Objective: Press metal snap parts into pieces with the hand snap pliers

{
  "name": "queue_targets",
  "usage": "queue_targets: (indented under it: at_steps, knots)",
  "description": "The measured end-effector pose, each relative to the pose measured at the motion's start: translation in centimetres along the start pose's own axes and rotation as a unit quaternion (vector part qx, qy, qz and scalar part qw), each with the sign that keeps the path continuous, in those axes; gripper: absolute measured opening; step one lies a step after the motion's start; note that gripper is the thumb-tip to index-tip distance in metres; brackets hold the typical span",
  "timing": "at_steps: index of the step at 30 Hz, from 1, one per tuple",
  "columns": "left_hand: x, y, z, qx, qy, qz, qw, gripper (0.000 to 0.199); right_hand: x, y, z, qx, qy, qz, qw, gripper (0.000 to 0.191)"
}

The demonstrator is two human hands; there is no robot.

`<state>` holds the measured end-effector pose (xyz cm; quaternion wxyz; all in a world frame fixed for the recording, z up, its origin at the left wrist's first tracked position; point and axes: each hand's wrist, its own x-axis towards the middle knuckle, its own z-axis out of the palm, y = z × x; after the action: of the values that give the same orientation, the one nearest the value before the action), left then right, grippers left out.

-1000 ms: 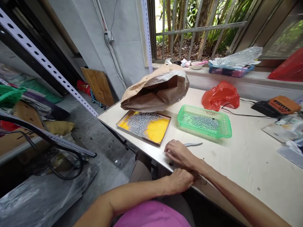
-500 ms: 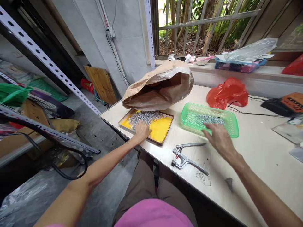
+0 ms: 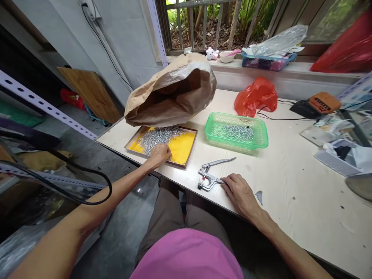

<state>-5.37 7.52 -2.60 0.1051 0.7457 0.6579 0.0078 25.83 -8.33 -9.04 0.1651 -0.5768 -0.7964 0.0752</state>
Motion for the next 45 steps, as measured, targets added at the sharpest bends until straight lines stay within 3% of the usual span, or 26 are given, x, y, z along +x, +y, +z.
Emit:
queue_targets:
  at_steps: [3,6,11,16,25,27,29,32,34,36,40,45]
  knots:
    - [-0.8,1.8,-0.6,-0.086,0.026,0.019,0.996,0.015,0.3,-0.2,0.1,0.000,0.000,-0.006,1.000,0.025]
    - [-2.5,5.0,-0.3,-0.155,-0.023,0.092,0.983,0.016,0.6,-0.4,-0.1,-0.010,-0.013,-0.001,1.000,0.024]
    - [-5.6,9.0,2.8,0.008,-0.127,0.186,0.974,0.016,0.7,-0.7,-0.5,-0.043,-0.038,0.014,0.998,0.023]
    - [-6.3,8.4,4.6,0.052,-0.118,0.191,0.973,0.020,0.6,-1.0,-0.5,-0.061,-0.046,0.026,0.997,0.024]
    - [-7.3,7.7,5.4,0.048,-0.100,0.154,0.982,0.025,0.7,-0.9,-0.2,-0.086,-0.037,0.015,0.996,0.025]
    - [-7.2,7.7,5.4,-0.013,-0.088,0.141,0.986,0.021,0.7,-0.8,-0.3,-0.083,-0.039,0.015,0.996,0.025]
    - [-7.1,8.1,5.3,-0.140,-0.105,0.090,0.980,0.016,0.7,-0.8,-0.2,-0.083,-0.042,0.016,0.996,0.025]
    - [-6.8,8.9,5.5,-0.362,-0.186,-0.037,0.913,0.016,0.8,-0.8,-0.2,-0.091,-0.047,0.022,0.995,0.026]
    - [-6.7,9.4,6.0,-0.438,-0.215,-0.084,0.869,0.017,0.9,-0.9,-0.1,-0.097,-0.054,0.027,0.994,0.026]
    - [-6.7,9.6,6.7,-0.447,-0.209,-0.089,0.866,0.020,0.9,-0.9,-0.2,-0.101,-0.058,0.033,0.993,0.026]
    - [-6.6,9.4,7.4,-0.395,-0.207,-0.084,0.891,0.025,0.9,-0.9,-0.2,-0.097,-0.054,0.035,0.993,0.024]
    - [-6.2,9.8,6.2,-0.354,-0.257,-0.083,0.896,0.023,0.9,-1.0,-0.1,-0.101,-0.050,0.038,0.993,0.024]
